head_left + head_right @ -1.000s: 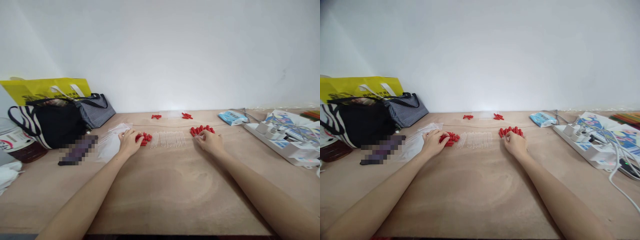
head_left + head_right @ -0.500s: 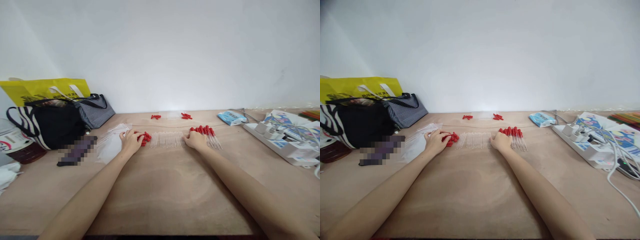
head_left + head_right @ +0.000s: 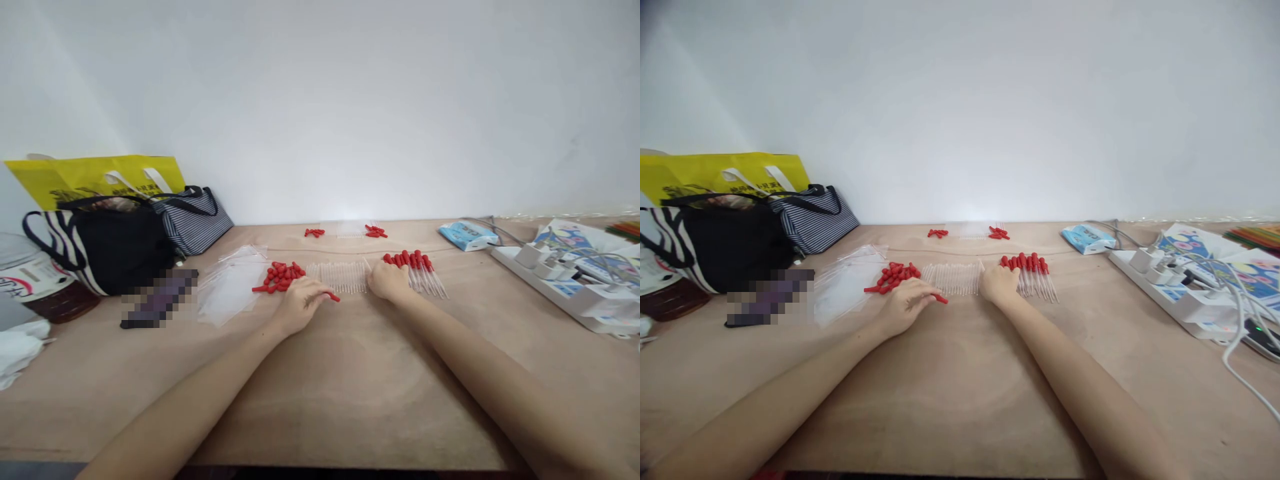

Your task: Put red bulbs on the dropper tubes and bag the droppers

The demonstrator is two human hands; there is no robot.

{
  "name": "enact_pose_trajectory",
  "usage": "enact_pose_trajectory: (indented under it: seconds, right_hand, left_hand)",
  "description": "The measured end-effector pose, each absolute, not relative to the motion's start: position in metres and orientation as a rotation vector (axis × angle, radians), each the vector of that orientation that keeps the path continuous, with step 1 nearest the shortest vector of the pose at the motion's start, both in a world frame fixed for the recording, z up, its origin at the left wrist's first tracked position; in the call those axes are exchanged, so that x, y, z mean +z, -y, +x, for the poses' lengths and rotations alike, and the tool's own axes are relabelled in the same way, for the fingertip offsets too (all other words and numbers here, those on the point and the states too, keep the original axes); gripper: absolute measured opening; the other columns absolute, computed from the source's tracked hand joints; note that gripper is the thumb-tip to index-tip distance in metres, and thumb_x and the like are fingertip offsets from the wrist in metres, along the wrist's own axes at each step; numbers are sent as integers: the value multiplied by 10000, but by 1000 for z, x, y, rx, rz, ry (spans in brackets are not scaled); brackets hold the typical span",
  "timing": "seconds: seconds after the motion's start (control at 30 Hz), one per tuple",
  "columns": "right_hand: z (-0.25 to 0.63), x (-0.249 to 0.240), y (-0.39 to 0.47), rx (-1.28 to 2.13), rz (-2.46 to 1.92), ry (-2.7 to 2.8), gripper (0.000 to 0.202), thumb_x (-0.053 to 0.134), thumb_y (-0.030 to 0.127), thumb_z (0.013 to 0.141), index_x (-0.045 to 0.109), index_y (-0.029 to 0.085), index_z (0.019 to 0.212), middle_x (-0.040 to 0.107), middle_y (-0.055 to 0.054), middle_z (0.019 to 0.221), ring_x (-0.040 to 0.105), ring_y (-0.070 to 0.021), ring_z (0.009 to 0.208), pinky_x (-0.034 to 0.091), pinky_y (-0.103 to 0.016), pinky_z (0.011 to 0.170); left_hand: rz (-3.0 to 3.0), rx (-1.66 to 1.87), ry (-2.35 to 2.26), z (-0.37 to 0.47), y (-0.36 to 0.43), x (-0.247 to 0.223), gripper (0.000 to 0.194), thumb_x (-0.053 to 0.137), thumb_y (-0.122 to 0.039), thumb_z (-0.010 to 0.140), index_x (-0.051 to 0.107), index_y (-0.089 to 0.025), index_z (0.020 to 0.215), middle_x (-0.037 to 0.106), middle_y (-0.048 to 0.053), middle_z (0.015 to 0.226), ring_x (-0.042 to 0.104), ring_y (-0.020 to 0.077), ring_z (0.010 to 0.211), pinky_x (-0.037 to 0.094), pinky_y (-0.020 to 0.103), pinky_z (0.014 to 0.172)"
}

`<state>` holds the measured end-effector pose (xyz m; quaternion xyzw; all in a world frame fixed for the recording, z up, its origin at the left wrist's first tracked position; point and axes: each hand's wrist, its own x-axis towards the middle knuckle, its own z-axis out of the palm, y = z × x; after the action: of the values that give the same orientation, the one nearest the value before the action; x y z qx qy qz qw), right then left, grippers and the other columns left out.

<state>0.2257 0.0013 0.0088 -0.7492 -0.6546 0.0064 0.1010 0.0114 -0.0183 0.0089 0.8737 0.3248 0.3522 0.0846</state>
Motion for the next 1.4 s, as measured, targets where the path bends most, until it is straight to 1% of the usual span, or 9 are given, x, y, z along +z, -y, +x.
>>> enact_pose_trajectory:
  seconds: [0.1, 0.23, 0.33, 0.4, 0.53, 0.63, 0.8, 1.03, 1.4]
  right_hand:
    - [239, 5, 12, -39, -1915, 2068, 218, 349, 225, 827, 525, 112, 887, 606, -160, 911, 543, -246, 878, 319, -356, 732]
    - [258, -9, 30, -3, -1432, 2223, 170, 332, 209, 855, 492, 154, 843, 609, -79, 847, 542, -178, 800, 322, -312, 745]
    - [261, -17, 41, -51, -1270, 2263, 192, 352, 191, 853, 512, 153, 950, 604, -73, 857, 537, -171, 809, 324, -312, 753]
    - [259, -18, 46, -108, -1222, 2284, 252, 356, 170, 848, 516, 159, 1042, 598, -73, 845, 533, -171, 796, 325, -318, 747]
    - [251, -15, 54, -143, -1154, 2326, 282, 349, 133, 840, 566, 178, 1015, 591, -70, 816, 528, -163, 782, 315, -322, 744]
    - [247, -12, 58, -94, -1141, 2313, 242, 358, 160, 849, 573, 174, 961, 599, -58, 822, 532, -152, 780, 299, -321, 761]
    - [244, -11, 61, -36, -1141, 2241, 199, 362, 196, 856, 552, 169, 908, 620, -35, 792, 530, -128, 694, 279, -319, 769]
    - [239, -12, 63, -44, -1111, 2247, 197, 363, 197, 854, 550, 169, 906, 607, -18, 727, 513, -119, 666, 259, -307, 766]
    - [237, -15, 60, -116, -996, 2250, 213, 396, 210, 853, 606, 175, 854, 595, -4, 652, 463, -98, 577, 227, -291, 695]
  left_hand:
    - [2666, 853, -899, 17, 27, 7, 171, 468, -262, 822, 636, -229, 833, 669, 11, 822, 579, 173, 793, 388, 333, 752]
    - [2750, 736, -944, 16, 33, 11, 144, 502, -211, 749, 638, -231, 791, 661, 8, 809, 565, 186, 793, 351, 362, 777]
    - [2799, 723, -984, 18, 35, 10, 245, 562, -257, 704, 633, -242, 939, 636, 37, 945, 534, 217, 887, 331, 387, 815]
    - [2827, 728, -1004, 19, 35, 7, 298, 587, -330, 714, 623, -248, 999, 600, 54, 1041, 502, 237, 962, 323, 403, 833]
    - [2877, 759, -1007, 21, 32, -2, 168, 527, -335, 798, 671, -271, 860, 587, 29, 1081, 478, 225, 998, 325, 400, 828]
    - [2884, 864, -998, 23, 31, -4, 172, 493, -311, 831, 654, -254, 848, 608, 18, 1049, 487, 203, 981, 315, 387, 847]
    - [2793, 908, -1077, 25, 33, 1, 177, 418, -264, 873, 586, -212, 851, 657, -1, 845, 553, 154, 848, 232, 410, 945]
    - [2788, 945, -1030, 26, 31, -1, 174, 390, -239, 886, 561, -211, 893, 666, -16, 847, 574, 137, 852, 116, 427, 1003]
    - [2714, 917, -1037, 26, 35, -1, 181, 413, -263, 871, 569, -198, 803, 659, -16, 772, 577, 126, 750, 177, 398, 951]
